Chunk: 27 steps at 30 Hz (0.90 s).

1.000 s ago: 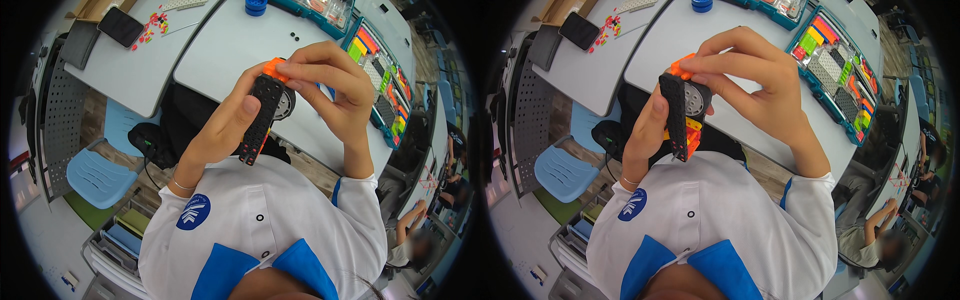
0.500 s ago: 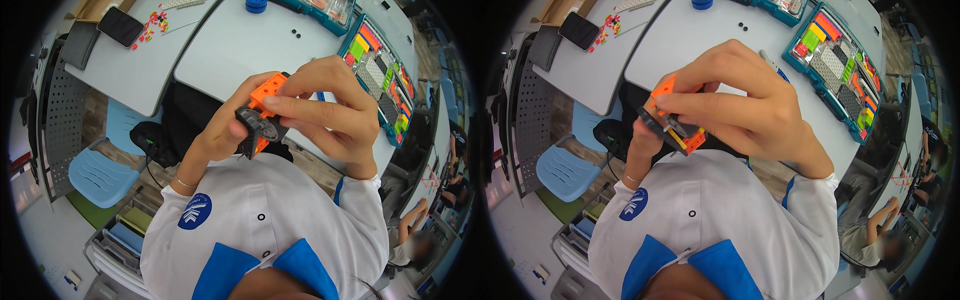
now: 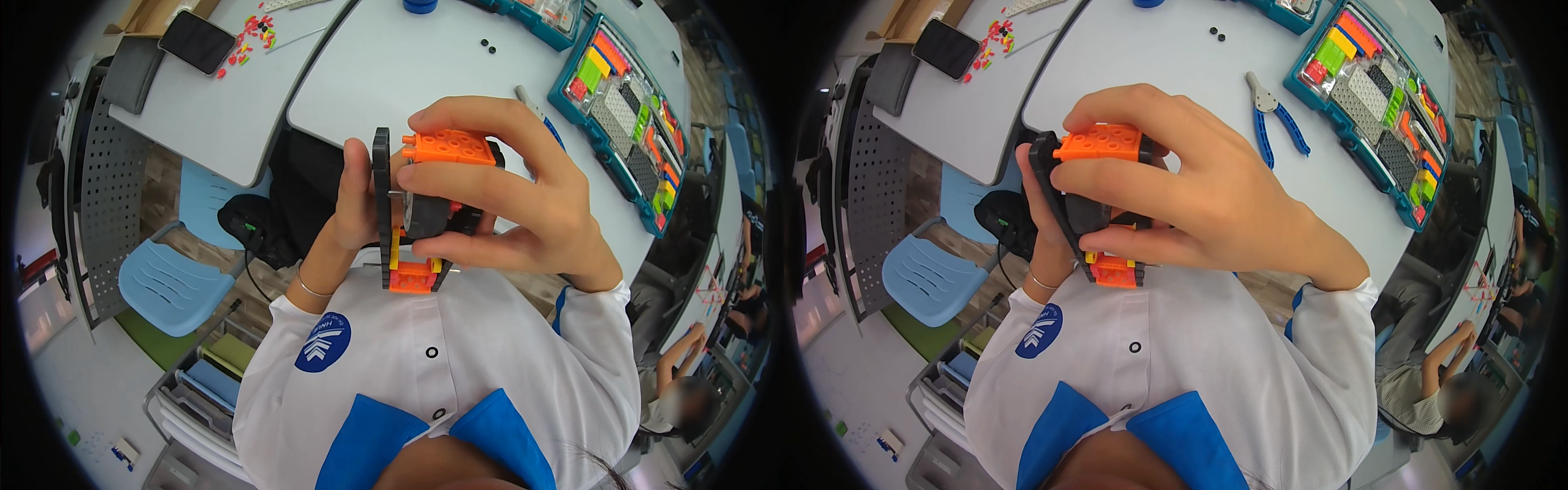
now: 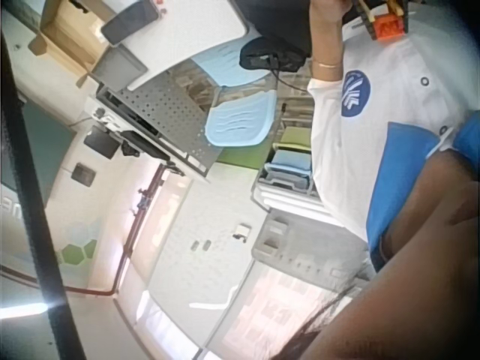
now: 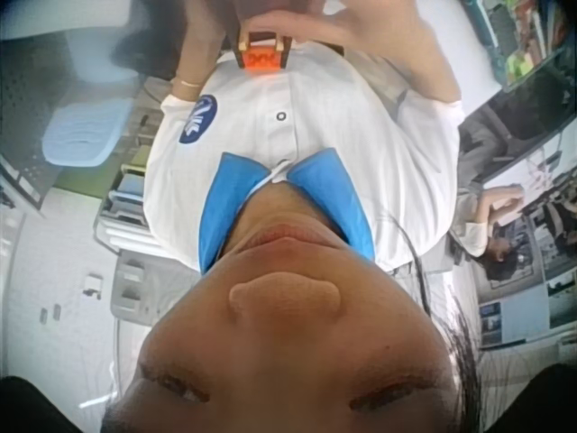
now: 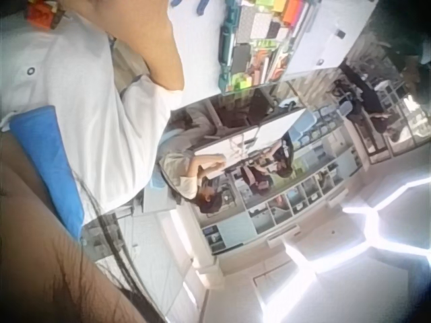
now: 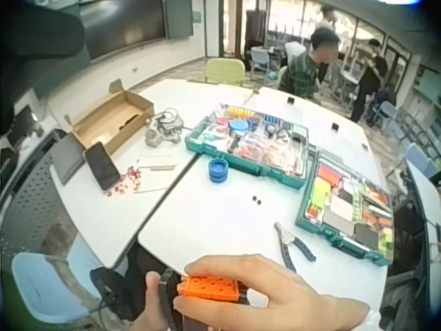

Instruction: The person assembles a toy robot using colorful plastic pieces and a black perforated strip. They connect red, yellow, and orange components to the strip, then attach a blue circular piece to the end.

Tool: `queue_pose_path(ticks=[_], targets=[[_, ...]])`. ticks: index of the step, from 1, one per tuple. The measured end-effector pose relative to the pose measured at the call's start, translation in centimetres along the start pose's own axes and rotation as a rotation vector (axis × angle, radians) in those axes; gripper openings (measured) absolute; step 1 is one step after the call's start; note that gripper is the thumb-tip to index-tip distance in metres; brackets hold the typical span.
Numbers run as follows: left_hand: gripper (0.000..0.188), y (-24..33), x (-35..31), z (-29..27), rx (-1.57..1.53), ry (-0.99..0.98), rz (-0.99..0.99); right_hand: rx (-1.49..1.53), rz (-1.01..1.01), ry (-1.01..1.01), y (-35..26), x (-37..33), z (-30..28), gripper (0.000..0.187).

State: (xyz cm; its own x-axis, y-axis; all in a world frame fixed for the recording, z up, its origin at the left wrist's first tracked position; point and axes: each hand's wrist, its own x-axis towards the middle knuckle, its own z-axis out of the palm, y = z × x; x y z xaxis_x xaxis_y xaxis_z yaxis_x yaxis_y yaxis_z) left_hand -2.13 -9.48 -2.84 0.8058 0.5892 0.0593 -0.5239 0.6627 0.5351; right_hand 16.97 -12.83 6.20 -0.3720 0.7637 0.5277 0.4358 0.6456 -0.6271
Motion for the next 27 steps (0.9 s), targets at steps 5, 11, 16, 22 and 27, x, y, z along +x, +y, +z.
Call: queue_pose_path(ticks=[5,11,16,22,27], targets=[[0.097,1.1,1.4,1.6,0.405,0.079,0.148,-0.060,-0.011,0.082,0.6,0.0,0.3,0.051],[0.044,2.7,0.6,2.1,0.933,0.149,0.338,-0.160,0.024,0.153,0.7,0.0,-0.2,0.050],[0.032,2.1,0.5,2.9,1.073,0.226,0.375,-0.185,0.116,0.134,-0.1,-0.1,-0.3,0.048],[0.033,1.4,0.9,3.5,1.085,0.212,0.426,-0.245,0.146,0.146,-0.4,-0.4,-0.2,0.048],[0.034,1.4,1.0,3.8,1.025,0.232,0.401,-0.244,0.092,0.139,0.1,-0.3,-0.6,0.049]])
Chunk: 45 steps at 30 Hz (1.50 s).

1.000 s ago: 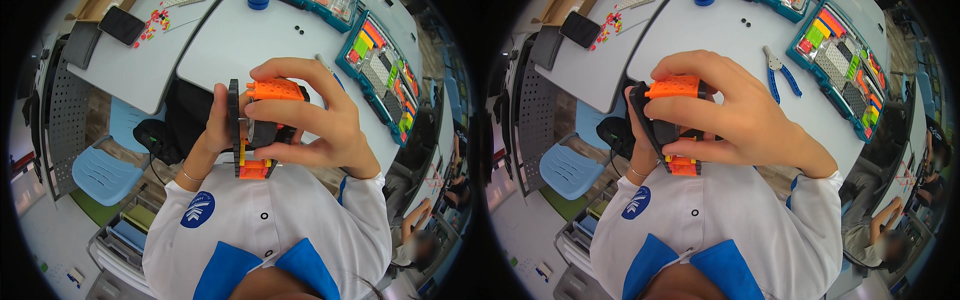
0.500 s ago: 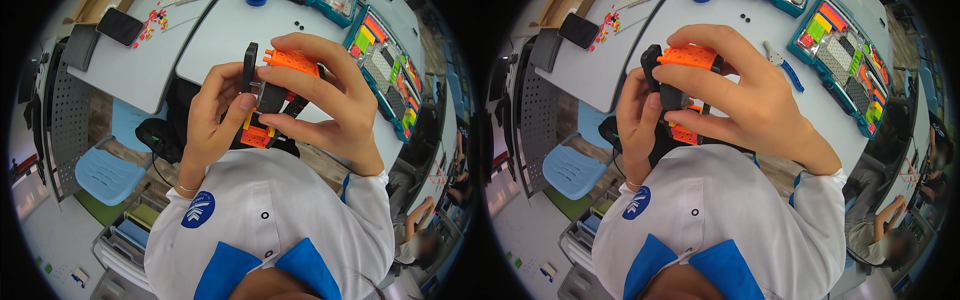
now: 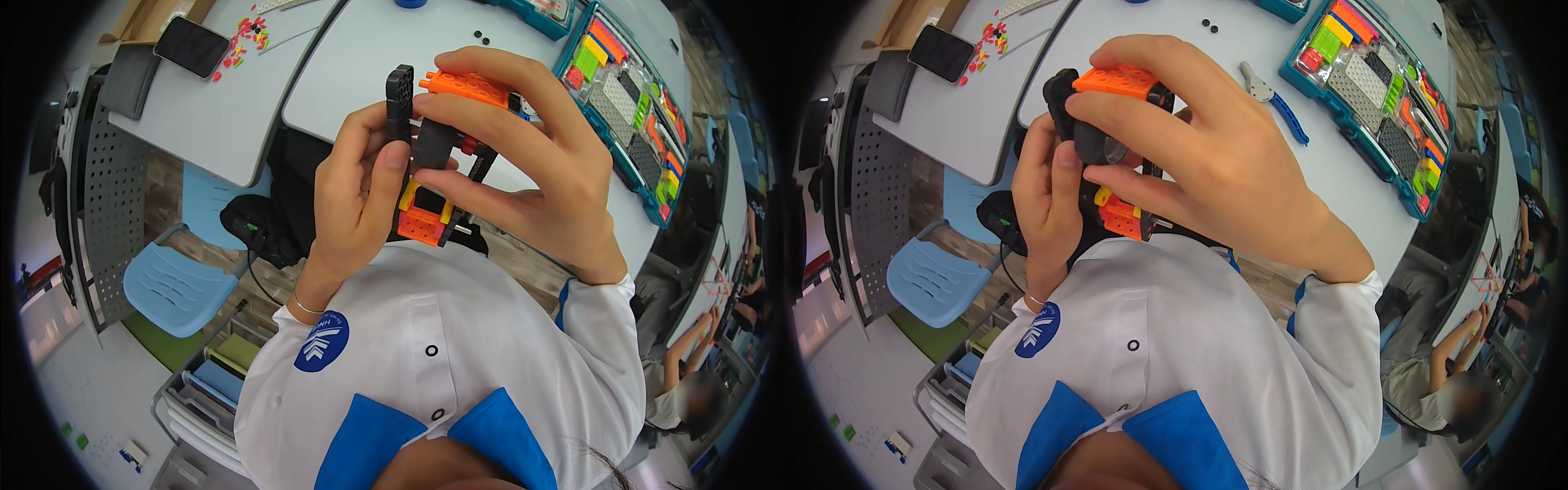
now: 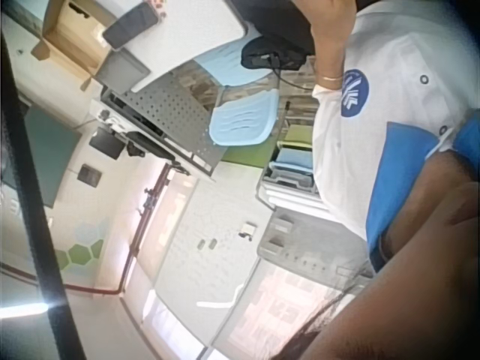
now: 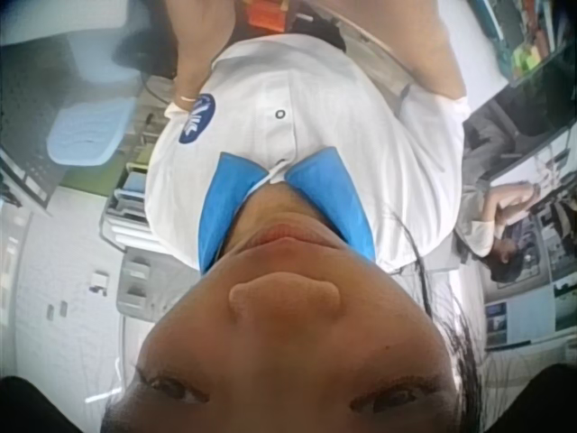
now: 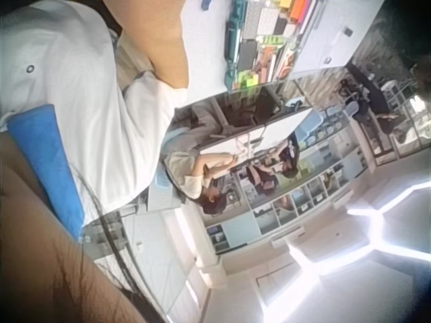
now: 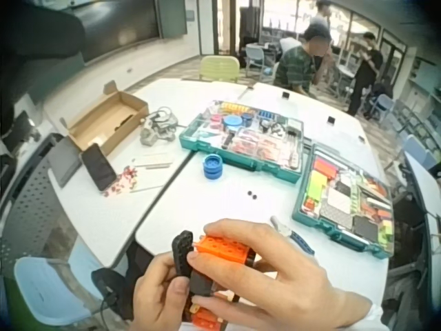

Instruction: The person assembles a toy robot using colorful plastic pieces and a black perforated strip. They connect red, yellow, and orange components to the strip, then attach a blue circular piece to the end.

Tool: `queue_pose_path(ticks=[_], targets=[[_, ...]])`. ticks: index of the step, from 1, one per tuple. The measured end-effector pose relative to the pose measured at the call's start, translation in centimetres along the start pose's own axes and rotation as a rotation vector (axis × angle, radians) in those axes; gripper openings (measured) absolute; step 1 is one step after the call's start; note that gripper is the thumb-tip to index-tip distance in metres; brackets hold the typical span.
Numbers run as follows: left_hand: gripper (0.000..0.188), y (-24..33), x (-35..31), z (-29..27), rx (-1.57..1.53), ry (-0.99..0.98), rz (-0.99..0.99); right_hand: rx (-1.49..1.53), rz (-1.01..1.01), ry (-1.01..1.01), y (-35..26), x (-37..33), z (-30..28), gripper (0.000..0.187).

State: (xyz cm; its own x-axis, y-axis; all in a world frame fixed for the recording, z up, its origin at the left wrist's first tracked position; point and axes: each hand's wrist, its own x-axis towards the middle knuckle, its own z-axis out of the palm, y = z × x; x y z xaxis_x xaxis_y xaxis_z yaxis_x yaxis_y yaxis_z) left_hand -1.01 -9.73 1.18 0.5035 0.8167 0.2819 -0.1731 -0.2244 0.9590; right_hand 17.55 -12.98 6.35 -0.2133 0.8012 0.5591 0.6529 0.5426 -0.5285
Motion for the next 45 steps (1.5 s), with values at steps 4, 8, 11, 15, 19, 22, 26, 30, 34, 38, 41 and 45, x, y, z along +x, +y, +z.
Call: queue_pose_path(ticks=[4,8,11,15,19,22,26,30,34,38,41,45], targets=[[0.034,0.1,-0.2,-0.1,-0.031,0.005,-0.005,0.000,-0.012,-0.018,-0.1,0.1,-0.2,0.049],[0.034,0.1,-0.1,-0.1,-0.058,-0.016,-0.016,0.010,-0.011,-0.024,-0.1,0.0,-0.3,0.048],[0.034,0.0,-0.2,0.0,-0.047,-0.020,-0.006,0.033,-0.027,-0.020,0.2,0.0,0.1,0.048],[0.044,-0.2,-0.4,-0.5,-0.095,0.000,-0.028,0.009,-0.037,-0.059,0.4,0.1,-0.1,0.050],[0.059,-0.7,-0.2,-0.1,0.039,-0.031,0.099,0.083,0.018,-0.051,0.6,0.0,0.4,0.064],[0.062,-0.8,-0.6,-0.1,0.083,-0.013,-0.036,0.159,0.010,-0.099,0.8,0.3,0.2,0.076],[0.055,-0.6,0.2,-0.4,0.150,-0.003,0.073,0.390,0.096,-0.215,1.5,0.8,-1.0,0.087],[0.051,-0.7,0.1,-1.1,-0.059,-0.097,0.030,0.591,0.153,-0.283,3.6,0.9,-1.5,0.090],[0.048,-0.8,0.0,-1.7,-0.198,-0.199,-0.057,0.639,0.043,-0.396,5.0,1.1,-1.2,0.092],[0.048,-1.9,-0.9,-1.7,-0.167,-0.205,-0.003,0.657,-0.126,-0.445,5.6,1.4,-0.6,0.095],[0.049,-1.9,-0.9,-1.6,-0.151,-0.222,0.060,0.653,-0.070,-0.458,4.7,1.3,-1.0,0.090],[0.049,-2.0,-0.6,-1.7,-0.146,-0.247,0.091,0.614,-0.006,-0.424,3.7,0.8,-0.8,0.081]])
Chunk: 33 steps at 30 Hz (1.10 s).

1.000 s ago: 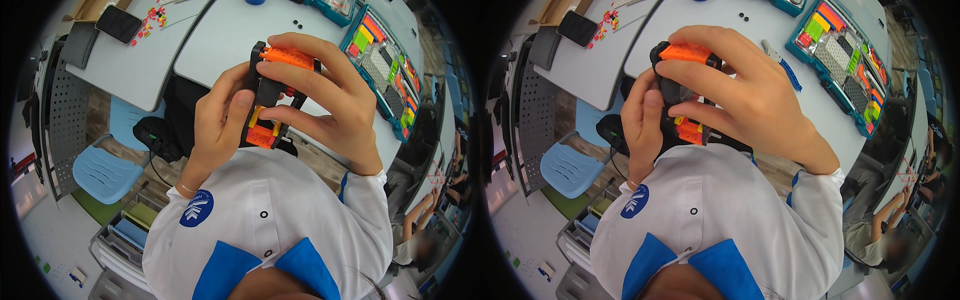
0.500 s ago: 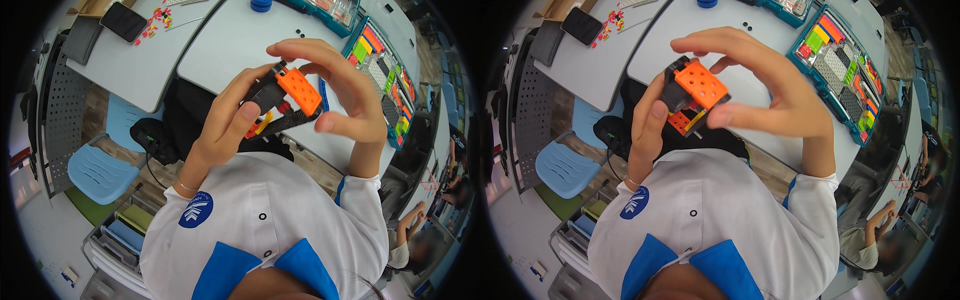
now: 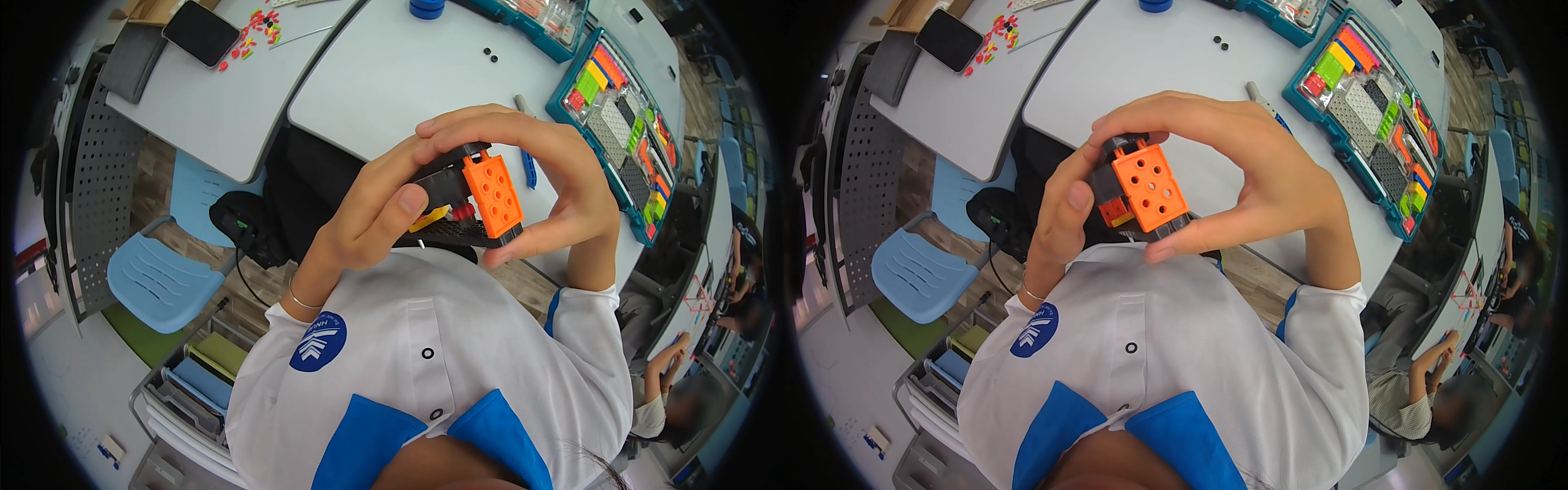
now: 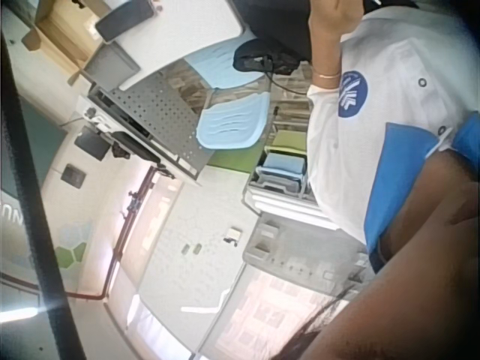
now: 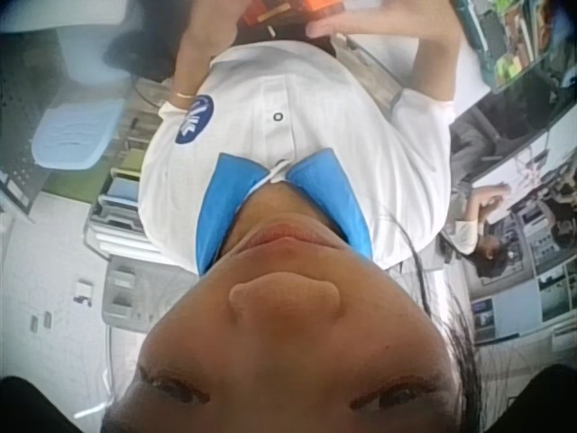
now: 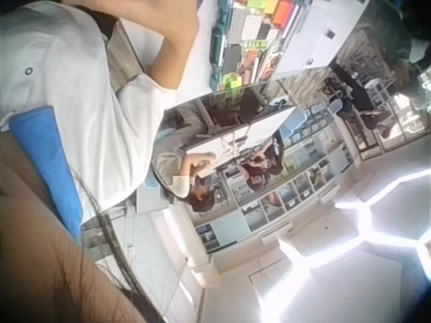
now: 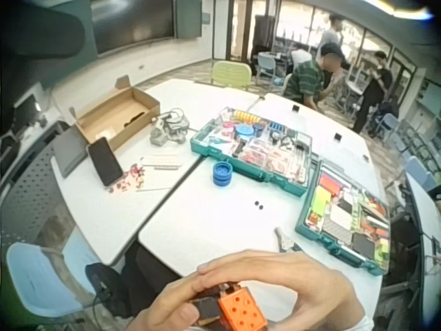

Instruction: The person assembles a toy robot using colorful plastic pieces and a black perforated strip. They connect red, yellow, and orange components to the strip, then attach a blue circular piece to the end.

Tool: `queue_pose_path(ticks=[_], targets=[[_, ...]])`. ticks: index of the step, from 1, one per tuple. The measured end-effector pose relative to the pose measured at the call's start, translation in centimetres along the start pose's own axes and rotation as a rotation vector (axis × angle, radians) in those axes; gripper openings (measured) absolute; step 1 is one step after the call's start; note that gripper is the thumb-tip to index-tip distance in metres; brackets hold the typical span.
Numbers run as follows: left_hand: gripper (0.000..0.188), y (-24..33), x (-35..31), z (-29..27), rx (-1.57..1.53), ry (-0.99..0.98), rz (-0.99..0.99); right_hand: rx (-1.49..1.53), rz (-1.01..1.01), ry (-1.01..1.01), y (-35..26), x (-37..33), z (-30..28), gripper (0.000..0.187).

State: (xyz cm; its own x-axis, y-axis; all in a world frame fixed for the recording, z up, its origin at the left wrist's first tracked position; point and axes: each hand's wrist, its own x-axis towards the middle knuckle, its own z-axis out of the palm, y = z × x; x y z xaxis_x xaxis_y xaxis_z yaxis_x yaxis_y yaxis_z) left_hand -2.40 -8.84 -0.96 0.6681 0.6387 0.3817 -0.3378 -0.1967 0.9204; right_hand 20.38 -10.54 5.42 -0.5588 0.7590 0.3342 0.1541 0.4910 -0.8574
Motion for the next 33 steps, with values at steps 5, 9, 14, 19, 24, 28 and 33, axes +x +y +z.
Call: queue_pose_path(ticks=[5,9,14,19,24,28,33], targets=[[0.062,-1.5,-0.1,0.0,0.023,0.027,0.156,-0.024,0.001,0.045,-0.2,0.1,0.5,0.075],[0.082,-0.8,0.3,-0.1,0.074,-0.003,0.095,-0.080,0.006,0.080,-0.3,0.1,0.8,0.072],[0.077,-1.3,0.3,0.4,0.260,0.107,0.170,-0.133,0.012,0.107,-0.5,0.3,1.1,0.071],[0.073,-1.6,0.0,0.7,0.220,0.133,0.106,-0.120,-0.004,0.119,-0.5,0.2,1.3,0.071],[0.072,-1.8,-0.3,0.5,0.254,0.119,0.071,-0.148,-0.030,0.095,-0.3,0.2,1.2,0.073],[0.071,-1.8,-0.2,0.8,0.173,0.183,0.012,-0.137,-0.018,0.090,0.3,0.2,1.0,0.070],[0.068,0.7,2.2,-0.3,0.242,0.145,-0.215,0.262,0.188,0.428,2.3,0.3,1.4,0.050]])
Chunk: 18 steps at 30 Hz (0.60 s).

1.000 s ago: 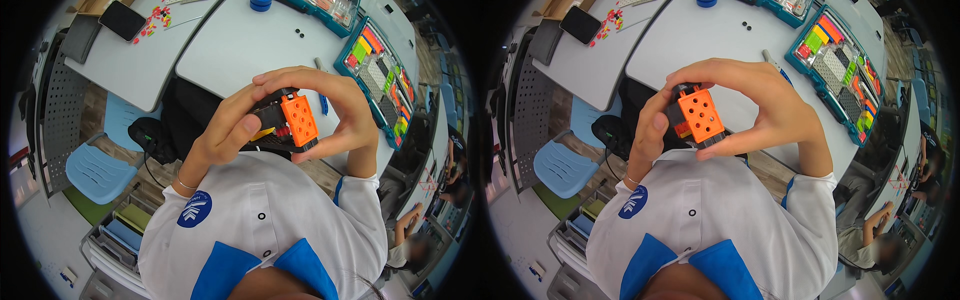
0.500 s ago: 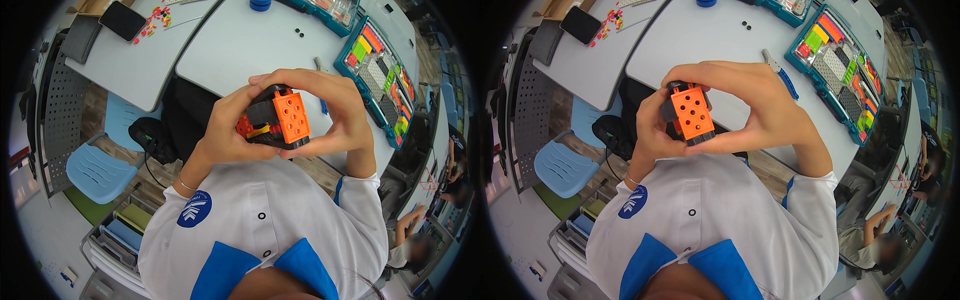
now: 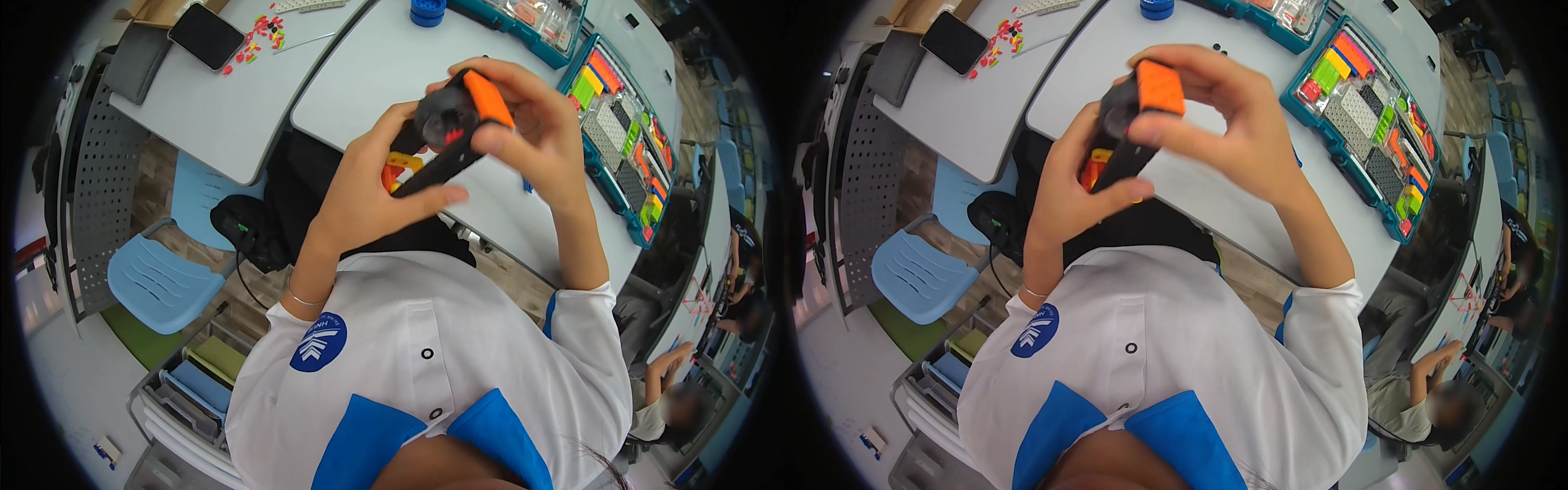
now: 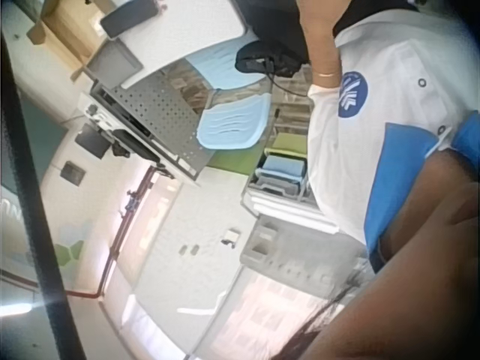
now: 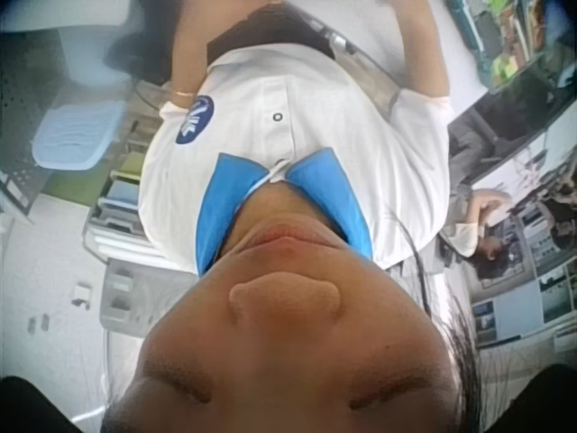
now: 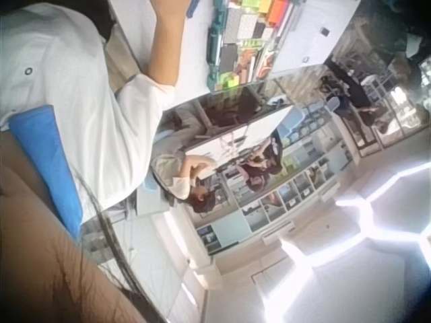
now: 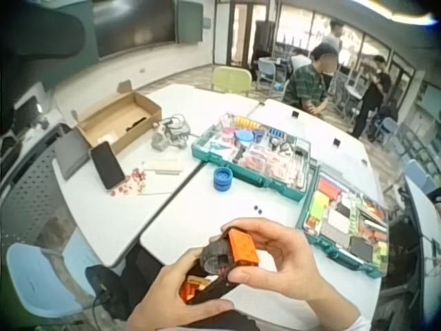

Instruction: The person assembles a toy robot using colorful plastic pieces and a black perforated strip. They connect red, yellow, and orange components to the strip, then attach a blue circular piece to the end.

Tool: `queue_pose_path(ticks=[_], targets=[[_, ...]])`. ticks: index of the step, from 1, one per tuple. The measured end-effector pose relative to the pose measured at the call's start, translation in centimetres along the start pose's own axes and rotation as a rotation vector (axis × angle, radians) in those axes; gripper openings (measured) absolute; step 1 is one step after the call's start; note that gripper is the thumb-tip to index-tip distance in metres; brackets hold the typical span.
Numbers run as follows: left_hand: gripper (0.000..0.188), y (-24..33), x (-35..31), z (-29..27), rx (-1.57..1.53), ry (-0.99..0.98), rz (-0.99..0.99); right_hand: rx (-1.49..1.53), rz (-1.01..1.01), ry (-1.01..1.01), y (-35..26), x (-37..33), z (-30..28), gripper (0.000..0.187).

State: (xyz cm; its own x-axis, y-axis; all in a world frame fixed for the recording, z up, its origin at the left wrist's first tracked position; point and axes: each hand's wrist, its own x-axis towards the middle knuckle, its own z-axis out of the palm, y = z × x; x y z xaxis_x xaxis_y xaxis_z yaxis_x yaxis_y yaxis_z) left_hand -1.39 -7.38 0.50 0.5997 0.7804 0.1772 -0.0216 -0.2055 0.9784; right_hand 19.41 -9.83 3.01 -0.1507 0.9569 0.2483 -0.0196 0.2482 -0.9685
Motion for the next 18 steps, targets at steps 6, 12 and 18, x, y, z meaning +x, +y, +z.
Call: queue_pose_path(ticks=[6,12,18], targets=[[0.061,-3.4,1.1,-0.7,-0.734,-0.212,-0.319,0.045,0.196,0.126,1.8,1.2,-1.1,0.048],[0.086,-6.5,1.6,-0.2,-1.187,-0.400,-0.426,-0.049,0.250,0.053,3.0,1.5,-2.0,0.046],[0.088,-7.3,1.4,-1.0,-1.386,-0.237,-0.480,-0.159,0.284,0.166,4.0,1.7,-2.4,0.047]])
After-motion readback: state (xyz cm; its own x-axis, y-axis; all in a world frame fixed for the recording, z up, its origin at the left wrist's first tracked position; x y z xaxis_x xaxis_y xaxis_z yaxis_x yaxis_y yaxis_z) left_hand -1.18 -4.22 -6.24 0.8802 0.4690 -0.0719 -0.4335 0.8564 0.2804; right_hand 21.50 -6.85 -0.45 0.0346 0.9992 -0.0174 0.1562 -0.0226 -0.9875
